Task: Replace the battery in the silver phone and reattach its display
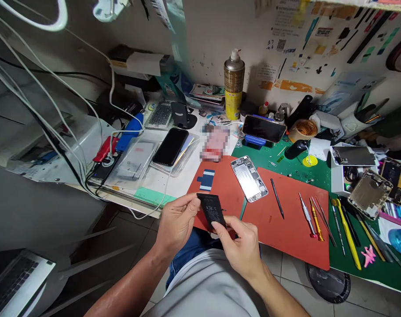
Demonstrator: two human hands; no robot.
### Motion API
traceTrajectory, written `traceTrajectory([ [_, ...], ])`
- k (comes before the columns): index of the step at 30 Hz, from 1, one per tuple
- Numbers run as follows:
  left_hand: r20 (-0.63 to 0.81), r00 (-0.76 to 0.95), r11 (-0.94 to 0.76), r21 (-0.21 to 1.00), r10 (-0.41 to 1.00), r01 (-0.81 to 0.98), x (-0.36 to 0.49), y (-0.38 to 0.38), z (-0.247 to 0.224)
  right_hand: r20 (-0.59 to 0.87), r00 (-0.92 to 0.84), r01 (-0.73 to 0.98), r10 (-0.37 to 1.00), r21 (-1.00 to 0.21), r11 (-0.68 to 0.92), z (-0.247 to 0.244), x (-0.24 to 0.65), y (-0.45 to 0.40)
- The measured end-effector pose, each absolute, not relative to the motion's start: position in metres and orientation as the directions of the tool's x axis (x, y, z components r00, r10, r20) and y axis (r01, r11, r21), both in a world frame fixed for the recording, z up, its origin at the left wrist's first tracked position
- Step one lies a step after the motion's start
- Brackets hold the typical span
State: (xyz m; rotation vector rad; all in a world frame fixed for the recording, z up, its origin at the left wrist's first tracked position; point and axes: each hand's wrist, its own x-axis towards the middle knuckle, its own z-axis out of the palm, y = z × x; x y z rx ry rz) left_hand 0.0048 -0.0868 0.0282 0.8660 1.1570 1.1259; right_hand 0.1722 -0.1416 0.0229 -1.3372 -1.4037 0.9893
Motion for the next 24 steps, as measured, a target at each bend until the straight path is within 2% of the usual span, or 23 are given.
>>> traceTrajectory([
  [4,-0.341,0.124,0.359,0.819,0.932,-0.448,0.011,-0.077,0.019,0.368,0.076,0.555,0.927,-0.788,0.267,0.047,0.165,-0.146],
  [9,-0.485,0.213,0.490,0.563,0.848,-0.665,0.027,-0.078,0.017,0.558,0.138,0.658,0.818,-0.669,0.346,0.070,0.147,-0.139],
  [12,-0.573,0.254,0.551,0.434,0.779,-0.713,0.034,-0.086,0.018,0.637,0.135,0.728,0.759,-0.583,0.361,0.072,0.138,-0.134],
  [16,-0.583,0.268,0.564,0.415,0.767,-0.714,0.037,-0.093,0.021,0.676,0.141,0.811,0.723,-0.498,0.308,0.074,0.133,-0.132],
  [24,-0.574,0.294,0.575,0.398,0.764,-0.715,0.037,-0.096,0.024,0.682,0.126,0.866,0.721,-0.429,0.255,0.076,0.132,-0.132],
])
